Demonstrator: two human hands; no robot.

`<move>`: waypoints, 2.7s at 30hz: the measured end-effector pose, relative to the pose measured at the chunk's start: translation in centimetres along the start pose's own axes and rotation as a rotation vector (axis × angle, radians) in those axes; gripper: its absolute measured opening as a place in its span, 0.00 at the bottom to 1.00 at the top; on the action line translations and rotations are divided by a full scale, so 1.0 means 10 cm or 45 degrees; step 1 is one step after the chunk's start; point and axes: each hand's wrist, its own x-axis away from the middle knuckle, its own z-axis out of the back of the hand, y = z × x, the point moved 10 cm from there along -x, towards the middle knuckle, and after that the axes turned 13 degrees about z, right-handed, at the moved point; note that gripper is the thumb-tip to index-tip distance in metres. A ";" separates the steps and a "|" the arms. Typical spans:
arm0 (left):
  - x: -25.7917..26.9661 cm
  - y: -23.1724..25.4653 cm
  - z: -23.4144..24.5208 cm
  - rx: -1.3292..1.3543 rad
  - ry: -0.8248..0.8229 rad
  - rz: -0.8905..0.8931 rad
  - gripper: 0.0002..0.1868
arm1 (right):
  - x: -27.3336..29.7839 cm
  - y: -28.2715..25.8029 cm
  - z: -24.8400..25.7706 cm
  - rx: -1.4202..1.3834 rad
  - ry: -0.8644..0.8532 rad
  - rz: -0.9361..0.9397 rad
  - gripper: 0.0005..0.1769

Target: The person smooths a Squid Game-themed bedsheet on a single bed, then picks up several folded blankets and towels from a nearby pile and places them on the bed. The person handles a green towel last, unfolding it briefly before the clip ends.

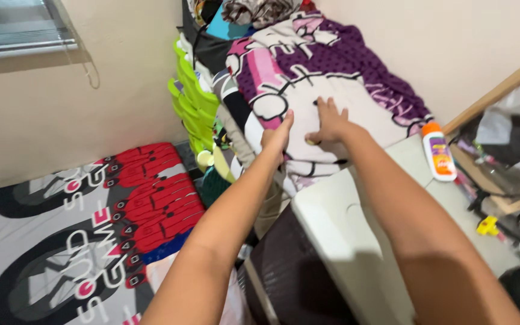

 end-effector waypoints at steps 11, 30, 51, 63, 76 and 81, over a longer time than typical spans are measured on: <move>0.01 1.10 -1.06 1.051 -0.927 -0.074 0.27 | 0.32 -0.02 1.17 -0.442 0.605 0.203 0.44; 2.24 2.54 1.65 0.828 -1.436 -0.845 0.18 | 0.81 -1.11 2.31 -1.120 0.845 0.179 0.37; 1.80 -1.61 5.15 1.069 -0.522 -0.074 0.27 | 1.07 -3.47 -3.75 -2.224 -0.069 -0.118 0.36; 0.50 -4.44 4.82 0.851 -0.460 0.492 0.26 | 2.11 -2.52 -3.41 -1.137 0.620 -0.099 0.45; 0.26 -5.99 4.71 -0.512 -0.145 0.688 0.36 | 2.88 -3.69 -4.99 -0.525 -0.521 0.172 0.65; -0.06 -5.48 4.50 -0.504 -0.123 0.343 0.37 | 2.50 -3.66 -4.87 -0.577 -0.257 0.104 0.66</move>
